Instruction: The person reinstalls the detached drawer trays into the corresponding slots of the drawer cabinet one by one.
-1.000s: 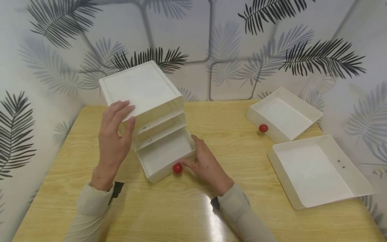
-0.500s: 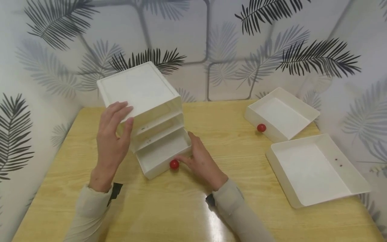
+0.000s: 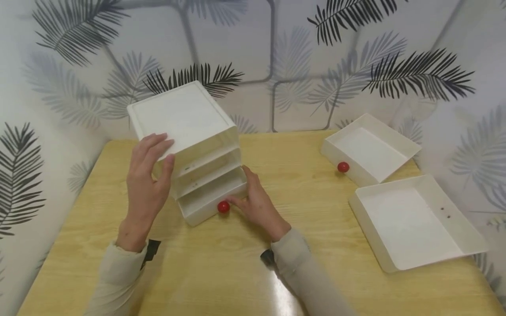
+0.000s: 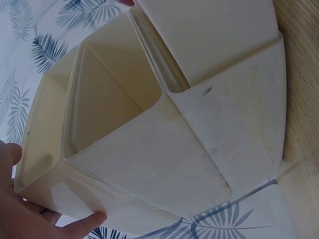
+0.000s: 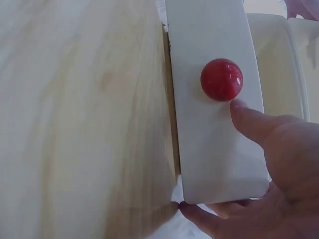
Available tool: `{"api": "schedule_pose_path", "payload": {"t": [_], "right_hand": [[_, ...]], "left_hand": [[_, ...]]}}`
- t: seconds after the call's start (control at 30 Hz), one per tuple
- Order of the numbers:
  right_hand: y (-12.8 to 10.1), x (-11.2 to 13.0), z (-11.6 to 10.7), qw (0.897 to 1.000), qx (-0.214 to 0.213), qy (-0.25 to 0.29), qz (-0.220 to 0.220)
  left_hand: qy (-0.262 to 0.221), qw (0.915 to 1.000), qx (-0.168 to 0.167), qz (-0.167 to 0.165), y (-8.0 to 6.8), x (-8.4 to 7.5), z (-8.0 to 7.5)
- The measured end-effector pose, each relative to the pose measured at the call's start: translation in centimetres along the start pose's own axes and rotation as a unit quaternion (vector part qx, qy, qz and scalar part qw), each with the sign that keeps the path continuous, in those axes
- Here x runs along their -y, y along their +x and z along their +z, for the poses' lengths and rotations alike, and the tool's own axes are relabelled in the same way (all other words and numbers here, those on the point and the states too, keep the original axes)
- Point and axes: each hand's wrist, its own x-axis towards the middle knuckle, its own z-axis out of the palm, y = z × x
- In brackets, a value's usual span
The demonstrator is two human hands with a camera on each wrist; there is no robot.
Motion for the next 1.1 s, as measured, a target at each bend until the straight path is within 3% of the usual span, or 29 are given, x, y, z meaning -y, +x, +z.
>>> {"api": "schedule_pose_path", "payload": {"t": [0.63,1.1], "right_hand": [[1.5,-0.1,1.4,0.999,-0.031,0.011,0.013],[2.4,-0.4,2.1,0.997,-0.078,0.005,0.019]], "left_hand": [[0.000,1.0000,-0.002,0.003,-0.2,0.0,-0.1],[0.003,1.0000,0.002,-0.001,-0.1,-0.1,-0.2]]}}
